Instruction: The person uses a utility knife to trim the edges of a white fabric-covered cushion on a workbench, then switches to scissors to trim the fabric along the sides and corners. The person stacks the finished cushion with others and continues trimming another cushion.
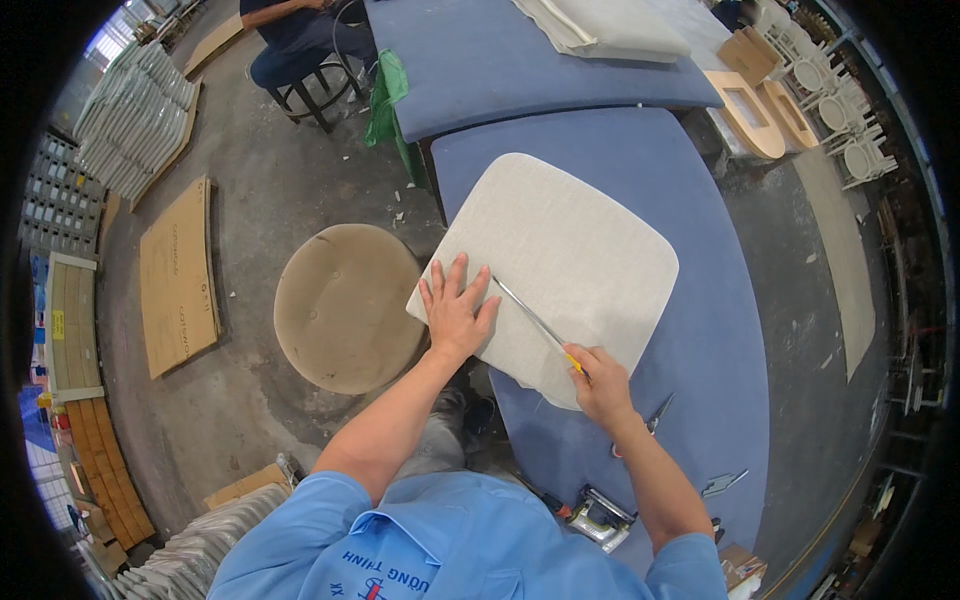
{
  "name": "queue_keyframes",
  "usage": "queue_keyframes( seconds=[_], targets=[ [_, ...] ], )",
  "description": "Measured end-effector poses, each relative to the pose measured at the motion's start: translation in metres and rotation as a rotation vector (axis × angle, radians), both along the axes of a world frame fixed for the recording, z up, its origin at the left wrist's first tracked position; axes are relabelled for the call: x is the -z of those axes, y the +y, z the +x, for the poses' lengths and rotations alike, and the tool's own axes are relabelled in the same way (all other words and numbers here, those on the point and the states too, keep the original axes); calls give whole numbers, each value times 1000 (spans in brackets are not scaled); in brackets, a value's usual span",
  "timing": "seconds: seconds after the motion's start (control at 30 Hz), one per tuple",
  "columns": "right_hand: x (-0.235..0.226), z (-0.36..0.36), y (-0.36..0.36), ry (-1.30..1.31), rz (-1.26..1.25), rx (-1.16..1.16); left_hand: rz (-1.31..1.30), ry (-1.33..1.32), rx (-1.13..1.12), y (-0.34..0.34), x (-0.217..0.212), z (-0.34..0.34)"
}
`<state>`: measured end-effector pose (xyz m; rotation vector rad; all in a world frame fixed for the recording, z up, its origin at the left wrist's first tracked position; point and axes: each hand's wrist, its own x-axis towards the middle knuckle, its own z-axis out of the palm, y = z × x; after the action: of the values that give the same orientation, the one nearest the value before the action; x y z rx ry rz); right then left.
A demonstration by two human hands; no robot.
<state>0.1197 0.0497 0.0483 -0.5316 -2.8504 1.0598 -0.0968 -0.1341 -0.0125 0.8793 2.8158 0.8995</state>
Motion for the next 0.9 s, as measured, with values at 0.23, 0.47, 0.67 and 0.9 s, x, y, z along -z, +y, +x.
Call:
queue_keyframes(
  seconds=[0.23, 0.47, 0.67, 0.9],
  targets=[
    [7, 1, 23, -77, -390, 24, 84, 21, 24, -3, 3, 2],
    [16, 7, 21, -142, -517, 81, 107, 51, 20, -3, 5, 3],
    [11, 4, 29, -254, -973, 155, 113, 50, 19, -2, 2, 2],
    [20, 13, 5, -87, -569, 114, 110, 31, -1, -3, 0, 4]
  ],
)
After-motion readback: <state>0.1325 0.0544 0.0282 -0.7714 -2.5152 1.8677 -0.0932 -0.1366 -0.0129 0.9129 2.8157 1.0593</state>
